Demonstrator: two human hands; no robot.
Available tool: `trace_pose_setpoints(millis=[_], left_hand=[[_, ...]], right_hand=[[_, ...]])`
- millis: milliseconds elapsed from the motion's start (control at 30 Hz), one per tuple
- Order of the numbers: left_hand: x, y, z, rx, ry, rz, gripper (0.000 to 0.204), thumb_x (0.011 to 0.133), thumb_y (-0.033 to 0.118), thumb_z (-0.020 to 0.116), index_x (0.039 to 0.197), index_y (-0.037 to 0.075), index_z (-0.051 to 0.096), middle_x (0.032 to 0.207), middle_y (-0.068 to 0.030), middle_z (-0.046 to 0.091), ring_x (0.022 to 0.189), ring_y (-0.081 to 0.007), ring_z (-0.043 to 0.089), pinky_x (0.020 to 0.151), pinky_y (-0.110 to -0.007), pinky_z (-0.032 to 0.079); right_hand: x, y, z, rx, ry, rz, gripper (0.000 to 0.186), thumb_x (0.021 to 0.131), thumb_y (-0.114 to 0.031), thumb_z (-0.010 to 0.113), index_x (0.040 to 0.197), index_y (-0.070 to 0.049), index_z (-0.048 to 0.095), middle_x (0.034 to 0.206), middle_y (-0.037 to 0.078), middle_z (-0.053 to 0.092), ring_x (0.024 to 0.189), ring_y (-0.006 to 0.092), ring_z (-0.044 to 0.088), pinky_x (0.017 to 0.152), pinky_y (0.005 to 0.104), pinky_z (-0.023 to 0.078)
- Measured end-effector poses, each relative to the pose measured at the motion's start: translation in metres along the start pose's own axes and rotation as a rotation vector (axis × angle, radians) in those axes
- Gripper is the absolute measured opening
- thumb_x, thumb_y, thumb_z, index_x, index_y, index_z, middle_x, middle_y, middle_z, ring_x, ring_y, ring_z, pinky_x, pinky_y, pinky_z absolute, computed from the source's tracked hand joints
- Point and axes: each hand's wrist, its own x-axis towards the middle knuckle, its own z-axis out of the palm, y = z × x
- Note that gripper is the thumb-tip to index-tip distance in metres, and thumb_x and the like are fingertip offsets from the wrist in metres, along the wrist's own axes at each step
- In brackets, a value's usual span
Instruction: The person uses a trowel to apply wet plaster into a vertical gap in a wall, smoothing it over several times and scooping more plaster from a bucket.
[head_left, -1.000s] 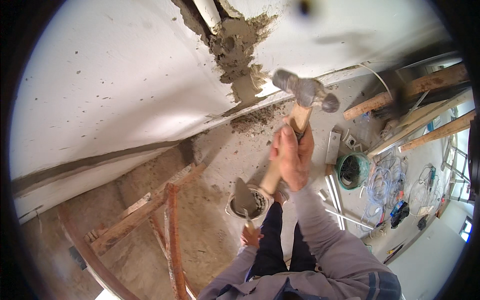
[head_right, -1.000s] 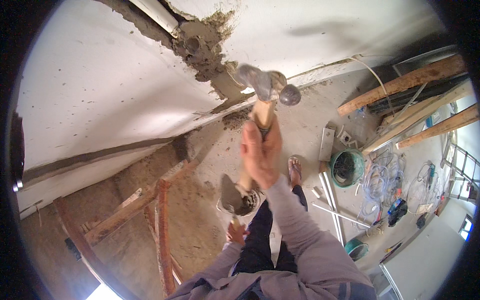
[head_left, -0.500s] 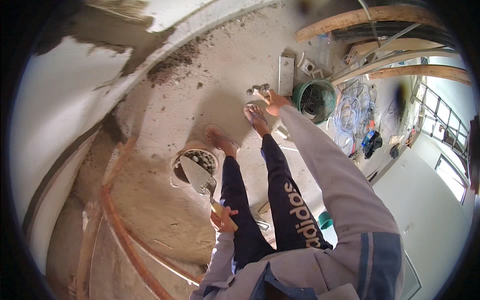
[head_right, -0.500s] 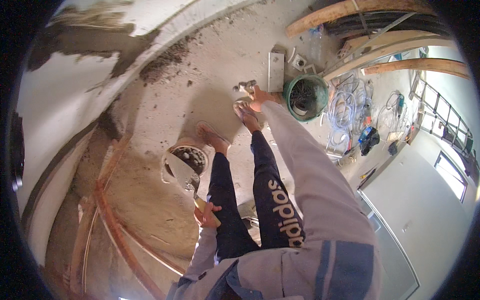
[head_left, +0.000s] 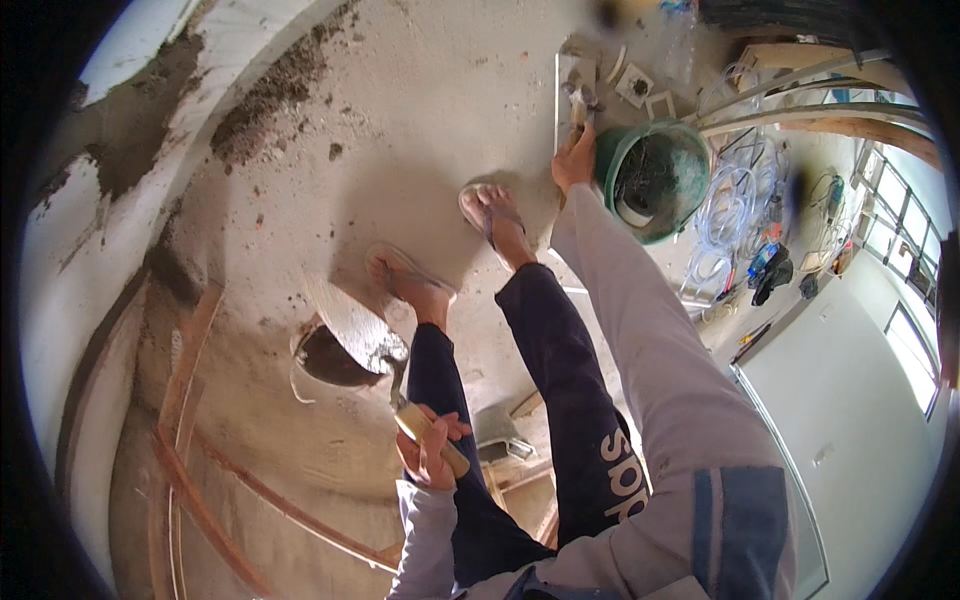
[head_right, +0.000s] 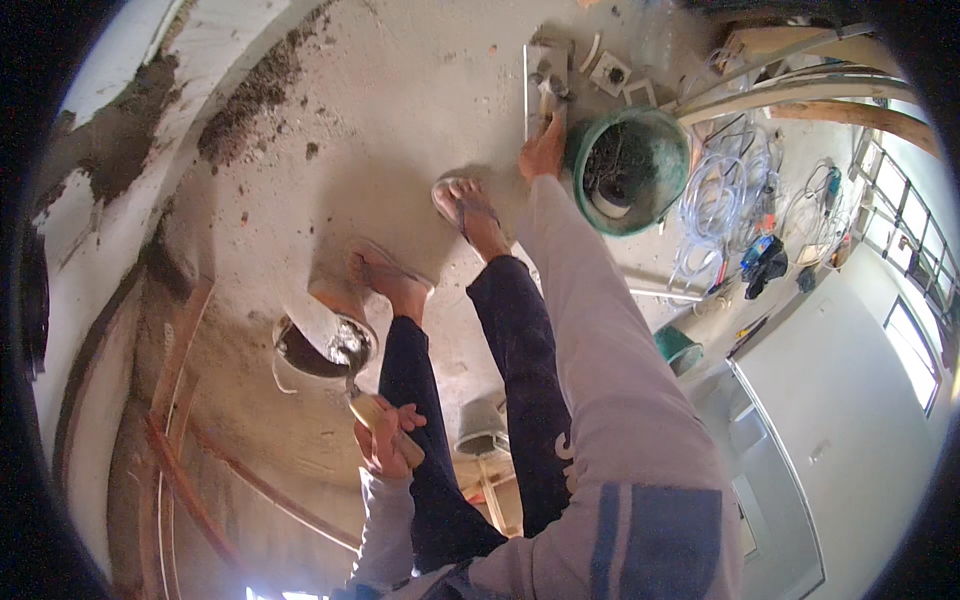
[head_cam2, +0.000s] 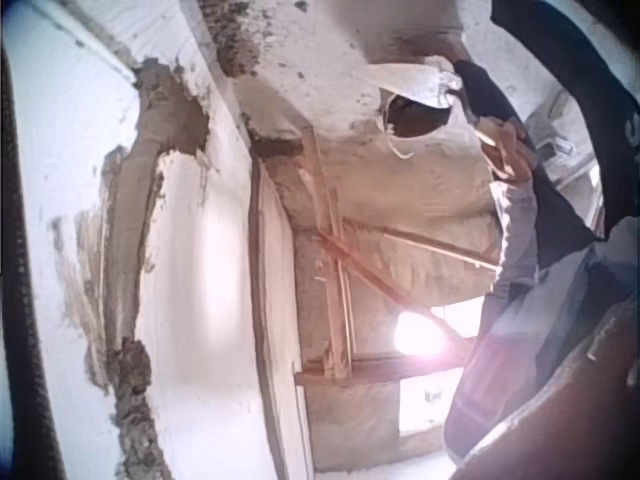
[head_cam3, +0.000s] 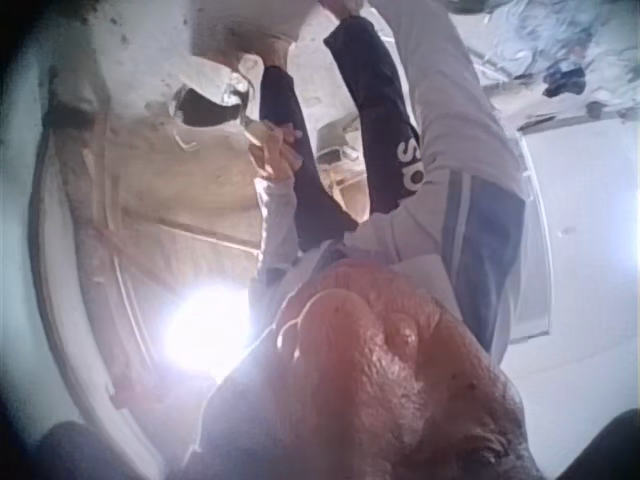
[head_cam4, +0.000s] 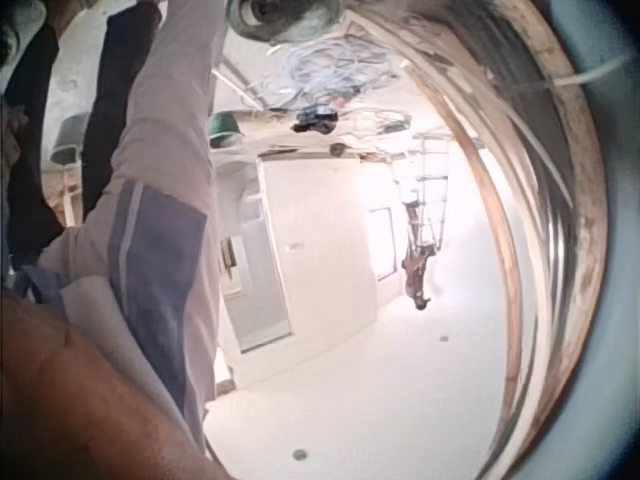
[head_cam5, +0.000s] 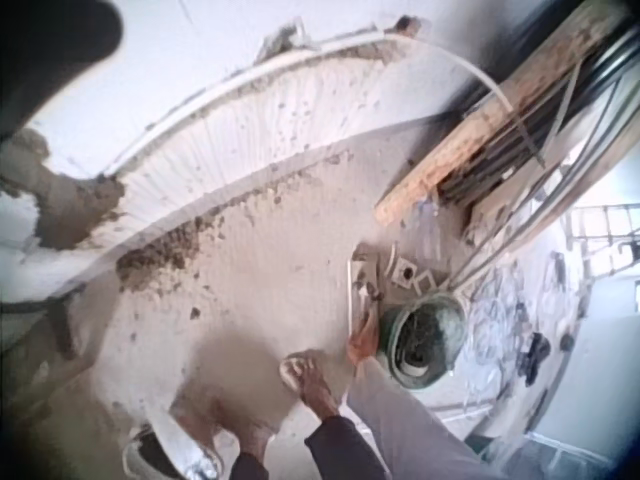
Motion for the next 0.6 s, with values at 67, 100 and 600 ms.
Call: trace_pose_setpoints(millis=[67,100,600], left_hand=[[0.008,0.0,0.01,0.019,-0.049,0.003,0.021,0.087,0.021,0.052,0.091,0.0,0.051,0.064,-0.0086,0.053,0.063,-0.0221,0.06,0.082,-0.042,0.05],[0.008,-0.001,0.015,0.012,-0.049,-0.006,0.022,0.087,0.021,0.052,0.091,0.0,0.051,0.064,-0.0087,0.053,0.063,-0.0222,0.06,0.081,-0.042,0.05],[-0.069,0.062,0.097,-0.332,-0.117,0.206,0.044,0.096,0.038,0.045,0.117,0.0,0.051,0.089,-0.018,0.064,0.078,-0.0255,0.065,0.073,-0.038,0.051]], right_hand=[[0.012,0.011,-0.002,0.062,-0.066,-0.004,0.069,0.08,-0.001,0.058,0.14,-0.002,0.024,0.129,0.026,0.043,0.123,0.043,0.04,0.104,0.0469,0.032],[0.01,0.015,-0.004,0.068,-0.14,0.038,0.07,0.079,0.0,0.058,0.14,-0.001,0.024,0.129,0.026,0.043,0.124,0.0426,0.039,0.105,0.0467,0.031],[-0.201,-0.297,-0.291,0.186,-1.647,-0.315,0.037,0.098,-0.039,0.047,0.095,-0.003,0.053,0.091,0.006,0.061,0.081,0.0167,0.057,0.074,0.0309,0.045]])
